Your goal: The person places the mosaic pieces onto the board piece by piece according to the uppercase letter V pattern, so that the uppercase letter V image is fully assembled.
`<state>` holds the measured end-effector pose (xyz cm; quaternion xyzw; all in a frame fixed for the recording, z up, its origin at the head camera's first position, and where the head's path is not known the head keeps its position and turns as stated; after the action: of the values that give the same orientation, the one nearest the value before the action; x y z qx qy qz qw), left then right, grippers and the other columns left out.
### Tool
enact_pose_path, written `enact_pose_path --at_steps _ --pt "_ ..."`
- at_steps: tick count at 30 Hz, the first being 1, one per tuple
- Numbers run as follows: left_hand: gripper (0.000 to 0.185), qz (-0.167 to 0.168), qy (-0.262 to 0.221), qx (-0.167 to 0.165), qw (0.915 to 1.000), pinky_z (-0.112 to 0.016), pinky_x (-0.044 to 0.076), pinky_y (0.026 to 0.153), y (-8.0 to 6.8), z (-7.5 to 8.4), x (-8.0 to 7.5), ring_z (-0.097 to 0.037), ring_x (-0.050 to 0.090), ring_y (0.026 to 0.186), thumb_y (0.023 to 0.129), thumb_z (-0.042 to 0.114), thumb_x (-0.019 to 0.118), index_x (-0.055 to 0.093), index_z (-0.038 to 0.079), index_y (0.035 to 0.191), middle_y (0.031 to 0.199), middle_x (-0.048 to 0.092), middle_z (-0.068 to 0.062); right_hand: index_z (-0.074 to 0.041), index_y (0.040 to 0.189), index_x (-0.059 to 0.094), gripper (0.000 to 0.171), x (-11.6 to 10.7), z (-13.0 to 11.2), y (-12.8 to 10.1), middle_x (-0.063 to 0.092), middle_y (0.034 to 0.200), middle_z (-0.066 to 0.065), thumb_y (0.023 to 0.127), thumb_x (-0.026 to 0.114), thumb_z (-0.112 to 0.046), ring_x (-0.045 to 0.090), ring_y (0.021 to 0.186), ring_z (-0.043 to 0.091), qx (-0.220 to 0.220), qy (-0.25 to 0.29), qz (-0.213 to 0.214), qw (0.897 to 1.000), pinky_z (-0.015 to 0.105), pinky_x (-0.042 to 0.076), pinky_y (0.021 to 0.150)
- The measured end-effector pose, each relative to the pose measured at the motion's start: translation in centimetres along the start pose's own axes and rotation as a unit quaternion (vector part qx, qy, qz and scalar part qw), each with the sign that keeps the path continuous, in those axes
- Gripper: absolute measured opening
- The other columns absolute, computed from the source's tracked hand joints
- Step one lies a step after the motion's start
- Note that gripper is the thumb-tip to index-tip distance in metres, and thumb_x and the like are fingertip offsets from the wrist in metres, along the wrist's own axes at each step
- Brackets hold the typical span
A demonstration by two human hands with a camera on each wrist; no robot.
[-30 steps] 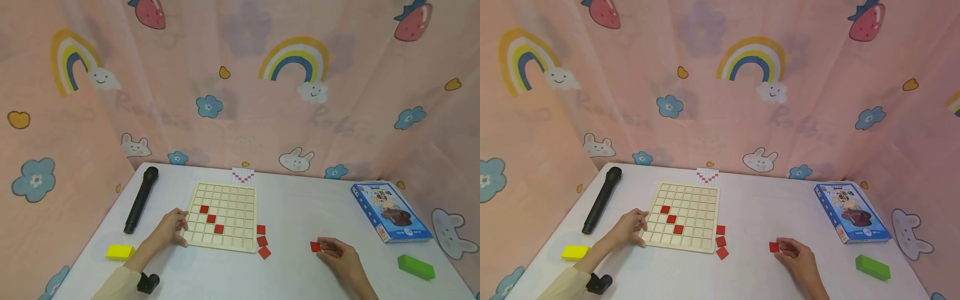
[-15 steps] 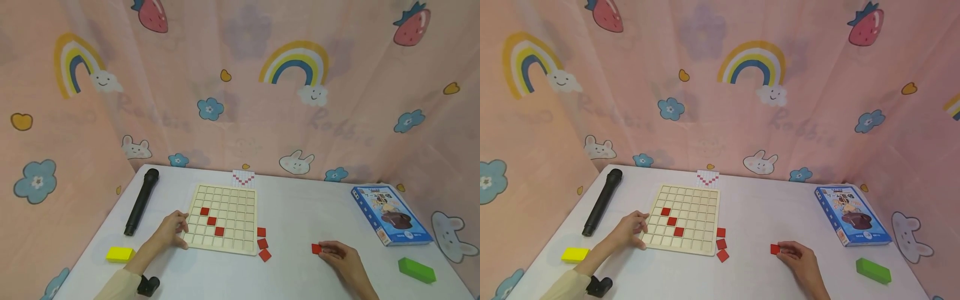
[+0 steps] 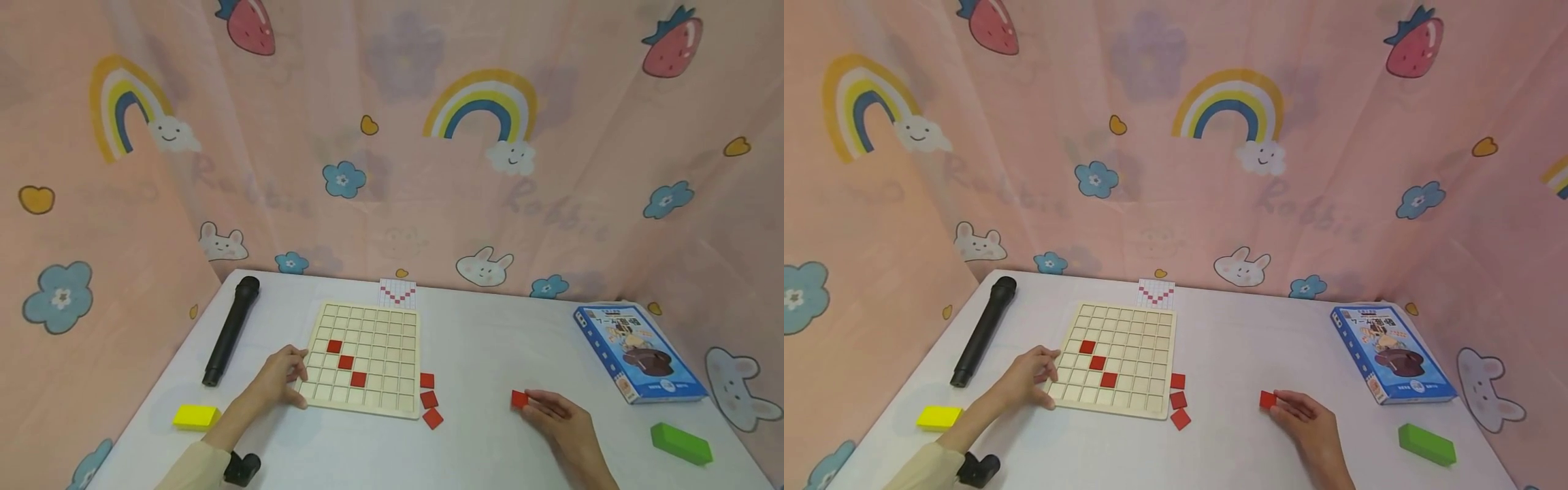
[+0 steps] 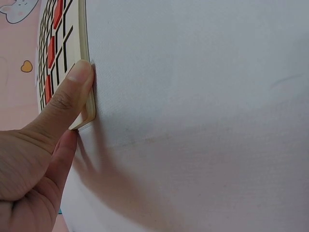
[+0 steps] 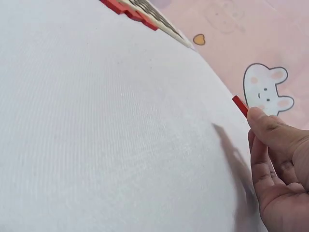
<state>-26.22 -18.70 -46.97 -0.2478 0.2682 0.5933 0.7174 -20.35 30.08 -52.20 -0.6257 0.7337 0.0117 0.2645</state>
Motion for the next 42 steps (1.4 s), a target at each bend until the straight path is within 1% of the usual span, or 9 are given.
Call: enact_pose_path --at_steps 8,15,17,20,24,30,33,38,42 --pt "0.047 -0.001 0.001 0.006 1.0000 -0.029 0.058 0.088 0.0 0.2 -0.1 -0.046 0.050 0.120 0.039 -0.006 0.089 0.055 0.002 0.069 0.121 0.056 -0.021 -0.003 0.130 0.055 0.067 0.2 -0.8 0.0 0.061 0.127 0.013 0.077 0.079 -0.035 0.061 0.103 0.009 0.011 0.035 0.014 0.999 0.016 0.057 0.081" --pt "0.047 0.000 0.001 0.005 1.0000 -0.029 0.058 0.088 -0.1 0.1 0.0 -0.046 0.050 0.120 0.039 -0.006 0.089 0.054 0.002 0.069 0.121 0.055 -0.022 -0.005 0.127 0.059 0.059 1.2 -1.1 -0.1 0.067 0.116 0.000 0.077 0.081 -0.026 0.058 0.087 -0.008 0.014 0.096 0.008 0.995 0.011 0.056 0.078" --pt "0.047 0.001 0.000 0.006 1.0000 -0.029 0.058 0.088 -0.1 0.1 0.0 -0.046 0.050 0.119 0.039 -0.007 0.089 0.054 0.002 0.069 0.121 0.055 -0.021 -0.005 0.125 0.061 0.058 1.5 -1.3 -0.2 0.067 0.113 -0.002 0.075 0.082 -0.026 0.058 0.085 -0.008 0.009 0.105 0.006 0.994 0.012 0.056 0.078" --pt "0.047 0.002 -0.002 0.007 1.0000 -0.029 0.058 0.088 -0.1 0.1 0.0 -0.045 0.050 0.119 0.039 -0.008 0.089 0.054 0.002 0.069 0.121 0.056 -0.021 -0.004 0.122 0.063 0.051 1.9 -1.8 -0.2 0.068 0.108 -0.006 0.077 0.081 -0.020 0.060 0.085 -0.007 0.006 0.119 0.003 0.993 0.013 0.057 0.079" --pt "0.047 0.001 0.002 0.005 1.0000 -0.029 0.057 0.088 -0.1 0.1 0.0 -0.045 0.050 0.119 0.039 -0.008 0.089 0.054 0.003 0.069 0.122 0.055 -0.021 -0.003 0.122 0.063 0.048 2.5 -2.3 -0.2 0.068 0.109 -0.005 0.079 0.079 -0.016 0.061 0.086 -0.006 0.004 0.124 -0.003 0.992 0.014 0.056 0.079" --pt "0.047 0.002 0.003 0.004 1.0000 -0.028 0.057 0.088 -0.1 0.1 -0.1 -0.045 0.050 0.120 0.039 -0.007 0.089 0.054 0.003 0.069 0.121 0.055 -0.021 -0.003 0.124 0.061 0.053 3.4 -3.0 0.0 0.064 0.121 0.006 0.078 0.080 -0.023 0.059 0.092 -0.002 0.001 0.107 -0.001 0.994 0.015 0.057 0.082" --pt "0.047 0.004 0.003 0.009 0.9999 -0.028 0.057 0.087 -0.1 0.2 -0.1 -0.045 0.050 0.120 0.039 -0.008 0.089 0.054 0.003 0.069 0.120 0.056 -0.021 -0.003 0.125 0.061 0.055 4.0 -3.3 0.3 0.064 0.121 0.007 0.078 0.080 -0.024 0.060 0.095 0.001 -0.004 0.108 0.000 0.994 0.017 0.057 0.084" --pt "0.047 0.005 -0.002 0.011 0.9999 -0.030 0.057 0.088 -0.1 0.2 -0.1 -0.045 0.050 0.119 0.039 -0.009 0.089 0.054 0.003 0.068 0.120 0.056 -0.021 -0.002 0.124 0.061 0.057 4.9 -3.9 0.5 0.064 0.122 0.009 0.077 0.081 -0.025 0.060 0.102 0.011 -0.009 0.110 0.000 0.994 0.019 0.058 0.084" --pt "0.047 0.005 -0.001 0.005 1.0000 -0.029 0.057 0.088 -0.1 0.2 -0.1 -0.045 0.050 0.119 0.039 -0.009 0.089 0.054 0.003 0.069 0.121 0.056 -0.021 -0.001 0.123 0.061 0.052 5.6 -4.6 0.7 0.064 0.122 0.011 0.079 0.079 -0.023 0.061 0.108 0.018 -0.016 0.108 0.002 0.994 0.020 0.058 0.084"
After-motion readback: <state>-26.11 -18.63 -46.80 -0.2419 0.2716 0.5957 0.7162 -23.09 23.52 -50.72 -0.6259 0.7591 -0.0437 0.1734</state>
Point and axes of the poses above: each hand's wrist, its own y-axis towards the middle knuckle, its own x-axis out of the palm, z = x × y, the point moved 9 cm from there along y, towards the middle knuckle
